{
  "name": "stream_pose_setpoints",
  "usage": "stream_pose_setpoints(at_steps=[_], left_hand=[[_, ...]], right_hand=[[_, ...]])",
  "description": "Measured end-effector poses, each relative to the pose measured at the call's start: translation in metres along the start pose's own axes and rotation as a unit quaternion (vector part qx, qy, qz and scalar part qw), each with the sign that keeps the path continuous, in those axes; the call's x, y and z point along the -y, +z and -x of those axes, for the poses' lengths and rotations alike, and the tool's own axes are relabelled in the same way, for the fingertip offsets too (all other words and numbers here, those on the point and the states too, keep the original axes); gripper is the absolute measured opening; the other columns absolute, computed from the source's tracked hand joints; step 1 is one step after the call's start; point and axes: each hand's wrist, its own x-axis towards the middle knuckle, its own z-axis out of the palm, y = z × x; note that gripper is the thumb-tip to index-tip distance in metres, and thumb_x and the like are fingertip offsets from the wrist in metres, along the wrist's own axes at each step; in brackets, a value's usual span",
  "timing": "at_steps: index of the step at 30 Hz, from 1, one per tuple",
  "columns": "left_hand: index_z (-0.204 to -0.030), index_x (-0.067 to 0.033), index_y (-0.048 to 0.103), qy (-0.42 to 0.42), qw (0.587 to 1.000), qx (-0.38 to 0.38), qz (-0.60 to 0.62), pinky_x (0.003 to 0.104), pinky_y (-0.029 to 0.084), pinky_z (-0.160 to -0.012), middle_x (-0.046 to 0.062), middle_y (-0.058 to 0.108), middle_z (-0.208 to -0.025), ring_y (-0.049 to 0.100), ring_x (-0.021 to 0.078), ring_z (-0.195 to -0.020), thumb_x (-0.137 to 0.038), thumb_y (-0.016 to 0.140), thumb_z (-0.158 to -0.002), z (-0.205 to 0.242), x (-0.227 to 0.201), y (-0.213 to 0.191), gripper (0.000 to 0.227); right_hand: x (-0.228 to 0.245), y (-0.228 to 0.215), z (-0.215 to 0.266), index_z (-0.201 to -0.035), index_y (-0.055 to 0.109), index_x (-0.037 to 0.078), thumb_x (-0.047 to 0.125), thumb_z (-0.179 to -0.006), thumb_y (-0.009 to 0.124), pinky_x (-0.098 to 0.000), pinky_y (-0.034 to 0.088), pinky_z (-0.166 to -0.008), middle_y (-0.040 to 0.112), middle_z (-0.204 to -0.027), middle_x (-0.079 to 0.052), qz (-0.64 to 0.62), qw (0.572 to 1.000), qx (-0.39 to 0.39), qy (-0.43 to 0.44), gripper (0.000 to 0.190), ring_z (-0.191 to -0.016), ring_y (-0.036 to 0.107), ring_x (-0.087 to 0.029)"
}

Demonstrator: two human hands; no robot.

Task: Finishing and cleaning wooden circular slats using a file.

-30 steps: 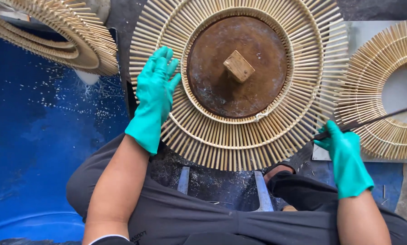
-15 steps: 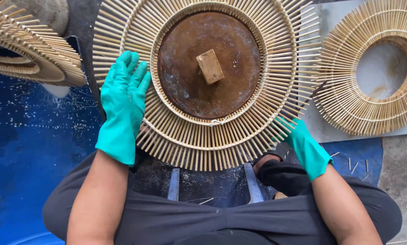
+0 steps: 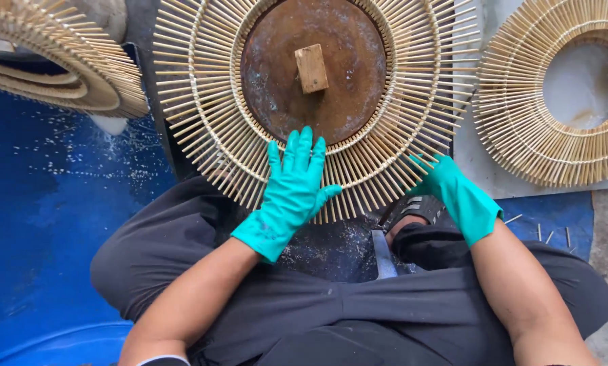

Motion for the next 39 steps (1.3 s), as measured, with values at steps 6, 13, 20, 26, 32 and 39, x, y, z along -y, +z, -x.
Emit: stream_pose_setpoints(at_steps=[6, 13, 20, 26, 32, 39], left_hand=[[-0.158, 0.0036, 0.033, 0.023, 0.998, -0.014, -0.056, 0.063, 0.014, -0.125, 0.028, 0.024, -0.167, 0.022, 0.0469, -0.156, -0.065, 0.067, -0.084, 0.035, -0.008, 0.041, 0.107], [-0.159, -0.0028, 0.024, 0.025, 0.997, 0.053, -0.040, 0.068, 0.004, -0.120, 0.032, 0.006, -0.165, 0.002, 0.0513, -0.153, -0.078, 0.075, -0.064, 0.034, -0.037, 0.016, 0.131], [-0.164, -0.0163, 0.018, -0.001, 0.991, 0.084, -0.103, 0.069, 0.003, -0.120, 0.027, 0.003, -0.168, 0.000, 0.0467, -0.156, -0.054, 0.077, -0.072, 0.041, -0.051, 0.038, 0.116], [-0.164, -0.0103, 0.022, 0.013, 0.982, -0.027, -0.187, 0.070, 0.011, -0.118, 0.030, 0.013, -0.167, 0.016, 0.0503, -0.153, -0.010, 0.049, -0.093, 0.044, -0.036, 0.090, 0.076], [-0.160, -0.0034, 0.027, 0.047, 0.986, -0.093, -0.132, 0.071, 0.018, -0.117, 0.033, 0.025, -0.162, 0.028, 0.0526, -0.148, -0.010, 0.048, -0.092, 0.043, -0.039, 0.052, 0.071], [-0.144, -0.0060, 0.059, 0.173, 0.933, -0.294, 0.118, 0.040, 0.058, -0.106, 0.023, 0.068, -0.134, 0.071, 0.0365, -0.121, 0.005, 0.052, -0.104, 0.031, -0.044, -0.165, 0.042]], right_hand=[[0.032, 0.015, 0.038, -0.120, 0.066, -0.003, 0.023, -0.096, 0.071, -0.0557, 0.064, -0.062, 0.070, -0.099, -0.019, 0.009, 0.999, 0.015, -0.039, 0.036, -0.075, 0.070, -0.035], [0.038, 0.021, 0.068, -0.116, 0.064, -0.012, 0.020, -0.095, 0.072, -0.0532, 0.066, -0.058, 0.065, -0.095, -0.021, -0.075, 0.997, -0.004, -0.017, 0.039, -0.074, 0.070, -0.039], [0.059, 0.017, 0.117, -0.112, 0.064, -0.009, 0.020, -0.094, 0.067, -0.0478, 0.065, -0.059, 0.069, -0.098, -0.020, -0.035, 0.995, -0.004, -0.095, 0.034, -0.074, 0.072, -0.038], [0.081, -0.010, 0.168, -0.103, 0.068, -0.016, 0.022, -0.098, 0.066, -0.0441, 0.061, -0.055, 0.069, -0.085, -0.022, 0.098, 0.976, -0.052, -0.186, 0.038, -0.068, 0.073, -0.035], [0.113, -0.048, 0.262, -0.102, 0.066, -0.008, 0.027, -0.100, 0.065, -0.0391, 0.056, -0.050, 0.070, -0.081, -0.017, 0.128, 0.932, -0.105, -0.322, 0.035, -0.064, 0.070, -0.028], [0.134, -0.062, 0.276, -0.113, 0.063, -0.007, 0.026, -0.106, 0.062, -0.0339, 0.059, -0.052, 0.074, -0.098, -0.015, 0.018, 0.901, -0.091, -0.423, 0.033, -0.070, 0.073, -0.025]])
